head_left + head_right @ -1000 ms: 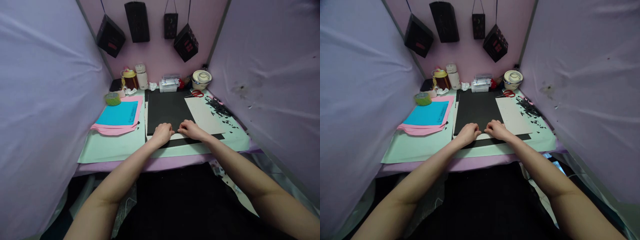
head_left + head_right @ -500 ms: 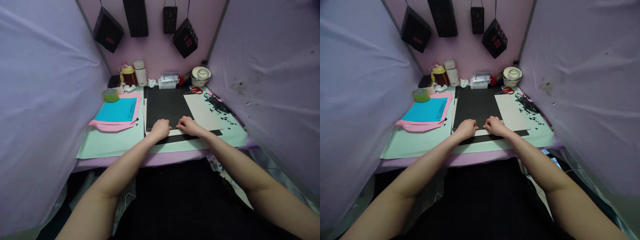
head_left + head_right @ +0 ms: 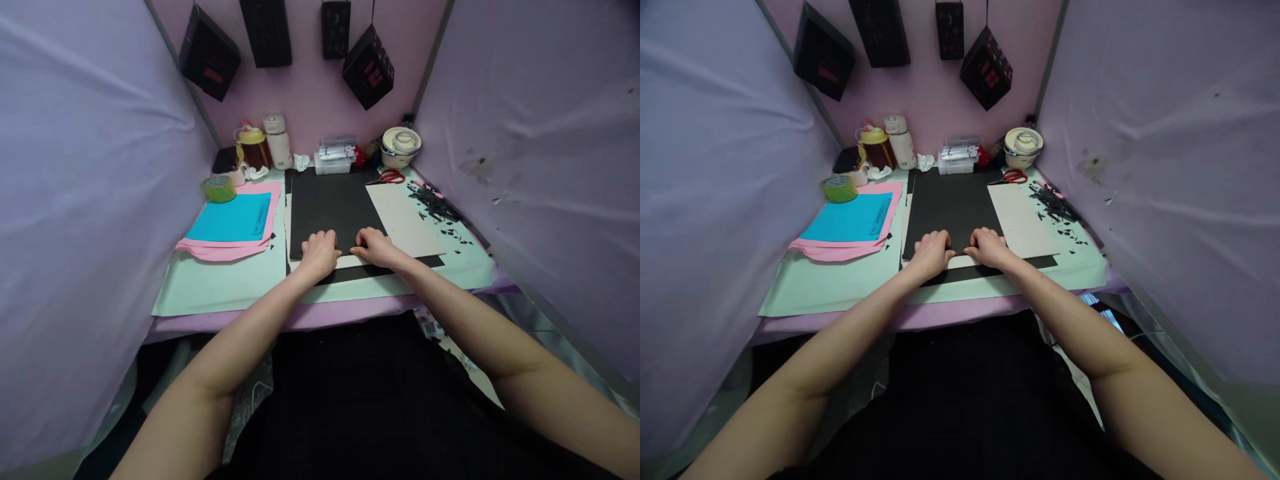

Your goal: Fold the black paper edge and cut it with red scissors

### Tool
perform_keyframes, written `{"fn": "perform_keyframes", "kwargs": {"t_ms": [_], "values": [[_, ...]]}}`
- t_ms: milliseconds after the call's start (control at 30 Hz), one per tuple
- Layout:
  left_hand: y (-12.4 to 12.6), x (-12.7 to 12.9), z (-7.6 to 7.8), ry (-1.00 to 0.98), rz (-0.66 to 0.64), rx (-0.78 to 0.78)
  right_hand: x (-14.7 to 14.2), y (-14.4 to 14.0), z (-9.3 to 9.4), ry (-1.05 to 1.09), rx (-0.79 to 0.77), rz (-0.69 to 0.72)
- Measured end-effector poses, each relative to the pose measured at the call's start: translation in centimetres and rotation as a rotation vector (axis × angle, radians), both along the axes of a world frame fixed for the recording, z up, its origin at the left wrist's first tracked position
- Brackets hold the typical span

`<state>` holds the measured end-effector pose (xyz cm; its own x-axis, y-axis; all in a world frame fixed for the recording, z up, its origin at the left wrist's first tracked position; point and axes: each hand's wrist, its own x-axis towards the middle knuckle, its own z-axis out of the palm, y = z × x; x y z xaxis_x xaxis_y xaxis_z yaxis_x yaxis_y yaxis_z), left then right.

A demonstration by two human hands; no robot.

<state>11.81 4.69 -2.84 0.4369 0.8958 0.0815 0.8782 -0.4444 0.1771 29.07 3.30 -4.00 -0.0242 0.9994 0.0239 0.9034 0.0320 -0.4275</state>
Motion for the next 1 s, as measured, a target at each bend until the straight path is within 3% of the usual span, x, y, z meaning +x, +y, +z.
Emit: {"fn": "perform_keyframes", "kwargs": {"t_ms": [133,433,767,1000], "values": [[-2.0,-0.1,-0.7,-0.024,-0.214,0.196,0.2,0.1,-0.3,0.006,0.014,0.029],[-3.1,0.5,-1.2,0.212,-0.479,0.304,0.0,-0.2,-0.1,-0.019,0.010,0.022],[-3.9,0.6,-1.2,0.283,-0.406,0.265,1.0,-0.1,0.0,-0.030,0.010,0.077],[-4.3,0.7,-1.6,0.298,-0.406,0.262,3.3,-0.4,-0.3,-0.061,0.021,0.002]]}}
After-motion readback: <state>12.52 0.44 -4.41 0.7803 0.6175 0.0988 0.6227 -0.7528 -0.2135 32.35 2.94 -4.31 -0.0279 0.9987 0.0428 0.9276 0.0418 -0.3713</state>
